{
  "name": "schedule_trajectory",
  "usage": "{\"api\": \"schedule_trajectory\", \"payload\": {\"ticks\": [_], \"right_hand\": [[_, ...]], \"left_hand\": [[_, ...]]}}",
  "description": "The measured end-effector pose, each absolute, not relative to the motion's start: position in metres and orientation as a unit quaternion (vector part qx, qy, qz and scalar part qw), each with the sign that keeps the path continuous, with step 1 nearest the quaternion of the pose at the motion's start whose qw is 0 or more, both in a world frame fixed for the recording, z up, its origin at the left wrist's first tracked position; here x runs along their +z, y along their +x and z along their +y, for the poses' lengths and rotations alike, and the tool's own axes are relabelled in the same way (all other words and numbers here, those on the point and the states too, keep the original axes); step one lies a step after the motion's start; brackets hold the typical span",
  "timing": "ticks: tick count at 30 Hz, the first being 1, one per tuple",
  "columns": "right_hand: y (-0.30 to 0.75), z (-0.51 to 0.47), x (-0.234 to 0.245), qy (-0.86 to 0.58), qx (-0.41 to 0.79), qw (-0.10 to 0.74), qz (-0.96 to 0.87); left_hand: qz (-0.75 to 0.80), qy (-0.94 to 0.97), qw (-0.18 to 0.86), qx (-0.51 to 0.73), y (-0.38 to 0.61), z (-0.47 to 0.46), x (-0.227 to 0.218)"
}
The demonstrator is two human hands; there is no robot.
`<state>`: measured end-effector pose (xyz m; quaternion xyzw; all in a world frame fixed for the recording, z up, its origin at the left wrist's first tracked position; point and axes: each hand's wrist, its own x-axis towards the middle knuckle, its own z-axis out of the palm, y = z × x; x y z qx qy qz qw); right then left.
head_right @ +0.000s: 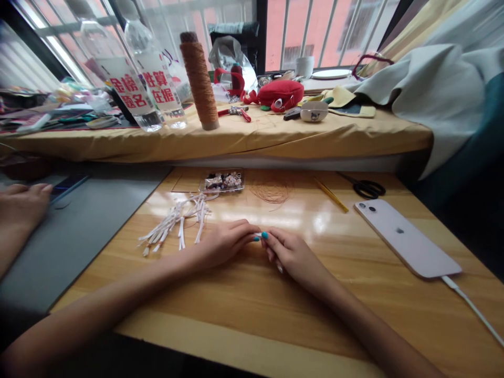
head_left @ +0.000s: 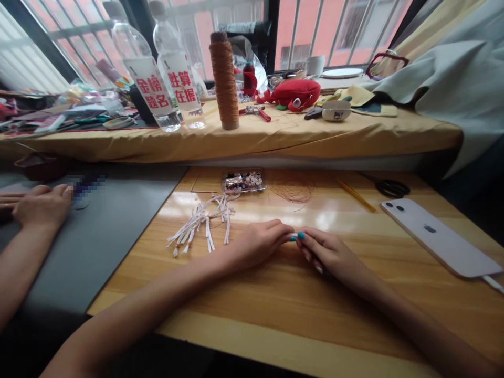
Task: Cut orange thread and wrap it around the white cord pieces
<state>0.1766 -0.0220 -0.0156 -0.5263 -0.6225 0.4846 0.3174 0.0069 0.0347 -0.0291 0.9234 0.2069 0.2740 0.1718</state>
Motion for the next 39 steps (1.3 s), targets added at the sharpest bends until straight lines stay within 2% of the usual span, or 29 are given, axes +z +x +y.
{"api": "schedule_trajectory", "payload": {"ticks": [4,8,11,17,25,31,39], "right_hand": [[0.176,-0.02,-0.016,-0.528,0.529,0.325,-0.58],[0.174,-0.021,-0.014,-0.548,0.537,0.33,-0.549],[0.173,-0.02,-0.012,-0.545,0.561,0.332,-0.527],[0.172,-0.018,-0.013,-0.506,0.581,0.349,-0.533],[0.174,-0.017,-0.016,-0.501,0.578,0.355,-0.537],[0.178,-0.016,-0.018,-0.532,0.538,0.345,-0.556],[0.18,-0.014,-0.017,-0.549,0.512,0.402,-0.524]], "left_hand": [[0.213,0.944,0.116,0.226,0.006,0.031,-0.029],[0.226,0.946,0.11,0.205,0.005,0.031,-0.03],[0.26,0.933,0.154,0.196,0.006,0.033,-0.03],[0.303,0.888,0.317,0.138,0.007,0.038,-0.02],[0.272,0.856,0.418,0.139,0.005,0.042,-0.014],[0.245,0.844,0.453,0.151,0.005,0.045,-0.015],[0.279,0.824,0.468,0.157,0.006,0.043,-0.016]]}}
